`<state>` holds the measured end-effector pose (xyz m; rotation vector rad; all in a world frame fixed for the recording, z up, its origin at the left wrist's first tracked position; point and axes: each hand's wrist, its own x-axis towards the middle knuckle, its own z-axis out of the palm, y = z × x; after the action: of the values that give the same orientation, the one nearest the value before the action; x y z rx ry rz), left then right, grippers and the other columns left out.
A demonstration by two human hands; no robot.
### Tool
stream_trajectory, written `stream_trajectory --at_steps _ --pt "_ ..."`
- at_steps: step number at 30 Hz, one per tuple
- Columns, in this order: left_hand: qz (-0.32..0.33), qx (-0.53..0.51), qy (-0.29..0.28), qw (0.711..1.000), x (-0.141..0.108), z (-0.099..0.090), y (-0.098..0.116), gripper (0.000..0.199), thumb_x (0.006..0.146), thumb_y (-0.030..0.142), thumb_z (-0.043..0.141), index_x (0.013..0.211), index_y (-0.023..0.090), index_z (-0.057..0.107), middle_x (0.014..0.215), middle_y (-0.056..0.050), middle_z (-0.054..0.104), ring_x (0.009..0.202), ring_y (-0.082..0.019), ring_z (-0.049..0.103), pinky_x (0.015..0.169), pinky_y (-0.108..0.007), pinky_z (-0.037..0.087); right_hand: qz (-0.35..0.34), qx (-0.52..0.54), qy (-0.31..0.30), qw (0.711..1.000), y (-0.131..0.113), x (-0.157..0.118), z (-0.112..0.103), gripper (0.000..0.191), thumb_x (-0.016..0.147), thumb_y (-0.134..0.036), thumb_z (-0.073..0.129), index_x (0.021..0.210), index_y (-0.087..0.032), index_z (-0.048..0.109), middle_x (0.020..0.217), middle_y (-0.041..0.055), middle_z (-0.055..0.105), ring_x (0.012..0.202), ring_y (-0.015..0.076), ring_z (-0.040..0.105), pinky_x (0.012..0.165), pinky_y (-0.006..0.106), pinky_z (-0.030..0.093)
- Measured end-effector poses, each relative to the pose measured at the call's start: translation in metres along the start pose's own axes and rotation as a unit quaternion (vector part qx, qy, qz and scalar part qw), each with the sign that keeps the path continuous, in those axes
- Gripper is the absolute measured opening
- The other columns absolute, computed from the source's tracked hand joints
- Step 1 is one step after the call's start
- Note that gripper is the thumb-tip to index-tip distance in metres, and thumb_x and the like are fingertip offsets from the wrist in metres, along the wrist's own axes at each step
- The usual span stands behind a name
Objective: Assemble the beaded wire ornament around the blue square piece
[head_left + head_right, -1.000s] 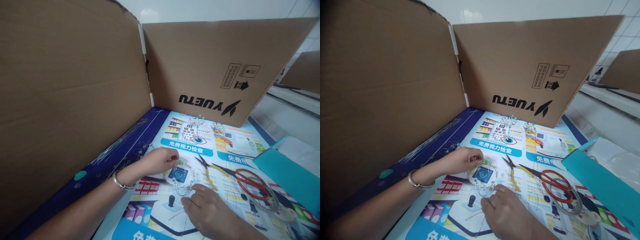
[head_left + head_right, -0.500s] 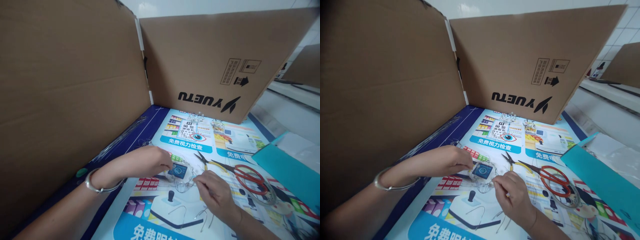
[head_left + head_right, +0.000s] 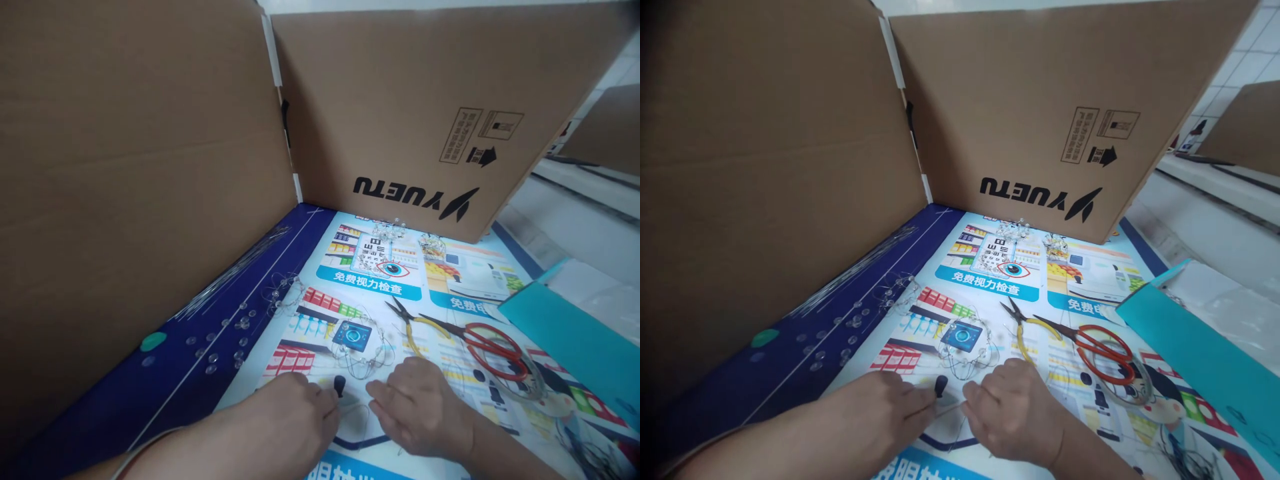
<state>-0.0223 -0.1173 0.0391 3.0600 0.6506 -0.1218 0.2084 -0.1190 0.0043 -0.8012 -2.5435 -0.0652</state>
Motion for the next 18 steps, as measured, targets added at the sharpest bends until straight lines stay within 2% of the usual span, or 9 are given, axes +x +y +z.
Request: stream_trajectory --at_steps 3,6,12,15,18 --pt "0.02 0.004 0.0 1.0 0.003 0.004 0.001 0.023 0.073 0.007 0.05 0.09 0.017 0.06 0.076 -0.006 0.064 0.059 -0.016 0.054 0.05 -0.026 0.035 -0.012 -0.03 -0.047 0.998 -0.005 0.0 0.003 0.026 0.082 -0.025 0.049 0.105 -0.014 0.053 0.062 -0.0002 0.057 0.053 0.0151 0.048 0.05 0.031 0.03" --pt "0.024 0.011 0.001 1.0 0.003 0.003 0.0 0.021 0.073 0.007 0.05 0.088 0.017 0.061 0.074 -0.005 0.064 0.059 -0.016 0.053 0.05 -0.026 0.035 -0.005 -0.051 -0.05 0.997 -0.007 0.0 0.006 0.031 0.083 -0.027 0.048 0.111 -0.012 0.051 0.066 0.0017 0.06 0.055 0.0157 0.051 0.051 0.032 0.032" --pt "0.018 0.06 -0.038 0.997 0.002 -0.014 0.001 0.025 0.072 0.006 0.05 0.093 0.016 0.061 0.079 -0.006 0.065 0.059 -0.017 0.054 0.044 -0.026 0.031 -0.003 -0.086 -0.057 0.995 -0.008 0.0 0.011 0.036 0.085 -0.03 0.046 0.114 -0.009 0.049 0.071 0.0054 0.064 0.055 0.017 0.055 0.052 0.032 0.036" --pt "0.012 0.068 -0.05 0.996 0.002 -0.021 0.001 0.023 0.071 0.003 0.05 0.086 0.015 0.062 0.076 -0.006 0.064 0.063 -0.016 0.054 0.044 -0.026 0.029 -0.002 -0.088 -0.071 0.994 -0.008 0.002 0.012 0.037 0.085 -0.031 0.044 0.115 -0.01 0.048 0.07 0.0047 0.064 0.056 0.018 0.056 0.053 0.033 0.037" --pt "0.033 0.062 -0.055 0.996 0.002 -0.024 -0.001 0.021 0.07 0.003 0.049 0.081 0.014 0.063 0.074 -0.006 0.063 0.063 -0.017 0.052 0.042 -0.027 0.026 0.001 -0.081 -0.088 0.993 -0.009 0.003 0.012 0.036 0.086 -0.032 0.043 0.114 -0.01 0.049 0.069 0.0042 0.064 0.055 0.0173 0.056 0.053 0.032 0.038"
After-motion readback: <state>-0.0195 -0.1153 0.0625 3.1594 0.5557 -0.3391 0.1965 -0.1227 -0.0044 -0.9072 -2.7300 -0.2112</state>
